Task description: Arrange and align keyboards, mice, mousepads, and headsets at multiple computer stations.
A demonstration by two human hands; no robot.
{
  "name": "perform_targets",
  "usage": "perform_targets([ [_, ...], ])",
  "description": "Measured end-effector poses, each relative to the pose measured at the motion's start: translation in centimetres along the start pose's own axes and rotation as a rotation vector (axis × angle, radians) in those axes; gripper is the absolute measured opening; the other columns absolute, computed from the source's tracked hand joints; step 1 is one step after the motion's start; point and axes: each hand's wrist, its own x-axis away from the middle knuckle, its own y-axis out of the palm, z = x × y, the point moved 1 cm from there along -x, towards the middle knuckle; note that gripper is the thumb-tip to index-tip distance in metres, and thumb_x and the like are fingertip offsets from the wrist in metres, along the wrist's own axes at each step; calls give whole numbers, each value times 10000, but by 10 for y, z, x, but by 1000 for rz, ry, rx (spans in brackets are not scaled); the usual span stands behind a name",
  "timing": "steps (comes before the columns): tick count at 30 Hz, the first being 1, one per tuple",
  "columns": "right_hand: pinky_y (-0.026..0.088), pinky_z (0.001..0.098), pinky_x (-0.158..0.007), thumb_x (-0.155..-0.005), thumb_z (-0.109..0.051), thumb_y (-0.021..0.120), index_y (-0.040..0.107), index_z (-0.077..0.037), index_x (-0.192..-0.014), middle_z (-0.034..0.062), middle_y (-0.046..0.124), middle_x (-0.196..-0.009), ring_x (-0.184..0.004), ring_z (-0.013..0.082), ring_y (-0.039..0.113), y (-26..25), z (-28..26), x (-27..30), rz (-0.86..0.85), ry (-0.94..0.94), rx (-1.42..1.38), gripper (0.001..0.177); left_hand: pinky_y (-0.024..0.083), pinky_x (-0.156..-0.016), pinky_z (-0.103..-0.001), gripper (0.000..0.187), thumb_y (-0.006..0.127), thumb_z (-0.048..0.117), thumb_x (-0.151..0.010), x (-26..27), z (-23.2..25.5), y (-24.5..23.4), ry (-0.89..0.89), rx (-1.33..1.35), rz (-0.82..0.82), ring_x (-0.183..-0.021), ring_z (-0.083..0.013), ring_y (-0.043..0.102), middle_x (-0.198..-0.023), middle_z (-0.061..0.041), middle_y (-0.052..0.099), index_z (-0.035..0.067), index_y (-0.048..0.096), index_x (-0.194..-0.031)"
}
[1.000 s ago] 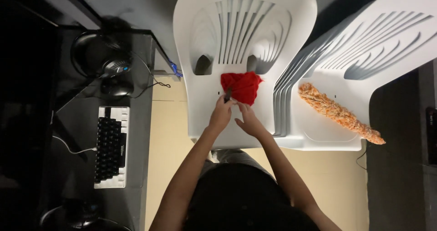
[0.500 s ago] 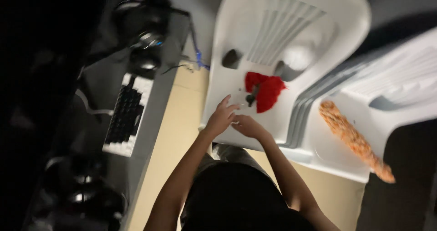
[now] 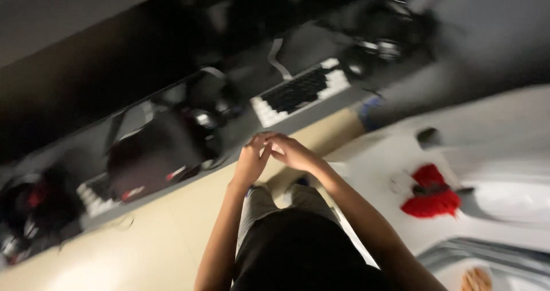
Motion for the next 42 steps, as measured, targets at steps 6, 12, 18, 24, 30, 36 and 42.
perform_targets([
  [6,577,389,-924,-971,-101,655,682,-103,-1250,139,748,-1197,-1094,283,747,110,-32,-83,-283,85,40,280,609,-849,-408,269,574,44,-911,50,-54,-107,-230,166,162,-1000,-347,740,-1137,-171,696,19,673,-1159],
  [12,464,496,-1018,-809,-146,810,481,-74,-1401,249,456,-1465,-1299,457,471,196,-62,-130,-151,-36,243,681,479,-880,-524,496,732,73,-788,112,-208,-173,-29,-458,622,-1071,-457,599,-1221,-249,627,-6,562,-1248],
  [18,424,546,-1069,-679,13,748,515,-75,-1418,296,372,-1539,-1352,499,402,244,-69,-160,29,-159,504,779,531,-906,-447,544,731,202,-919,172,-354,-186,-296,-220,579,-1066,-362,637,-1194,-221,621,22,489,-1372],
  [24,488,432,-1107,-784,120,679,614,-162,-1399,88,532,-1482,-1353,363,526,241,-97,-182,147,-102,244,680,545,-801,-354,436,648,294,-1028,166,-328,-212,-782,796,538,-900,-202,608,-1199,-119,646,69,576,-1394],
  [30,479,433,-1049,-647,62,782,571,-146,-1402,103,563,-1414,-1266,362,553,233,-167,-191,-72,-276,291,811,556,-834,-310,270,717,84,-965,146,-268,-263,-465,776,742,-946,-146,682,-1097,-77,743,-4,654,-1212],
  [36,467,461,-999,-651,32,774,563,-112,-1374,178,574,-1359,-1200,428,548,270,-115,-170,71,-141,399,767,570,-829,-265,264,663,76,-917,143,-173,-318,-505,996,628,-916,-120,708,-1028,-14,755,21,652,-1175],
  [42,553,428,-938,-735,109,646,640,-195,-1389,141,686,-1309,-1134,390,679,186,-139,-143,282,-30,395,721,563,-824,-329,345,698,83,-880,134,-142,-299,-525,1103,508,-961,-153,687,-1047,2,720,37,619,-1212],
])
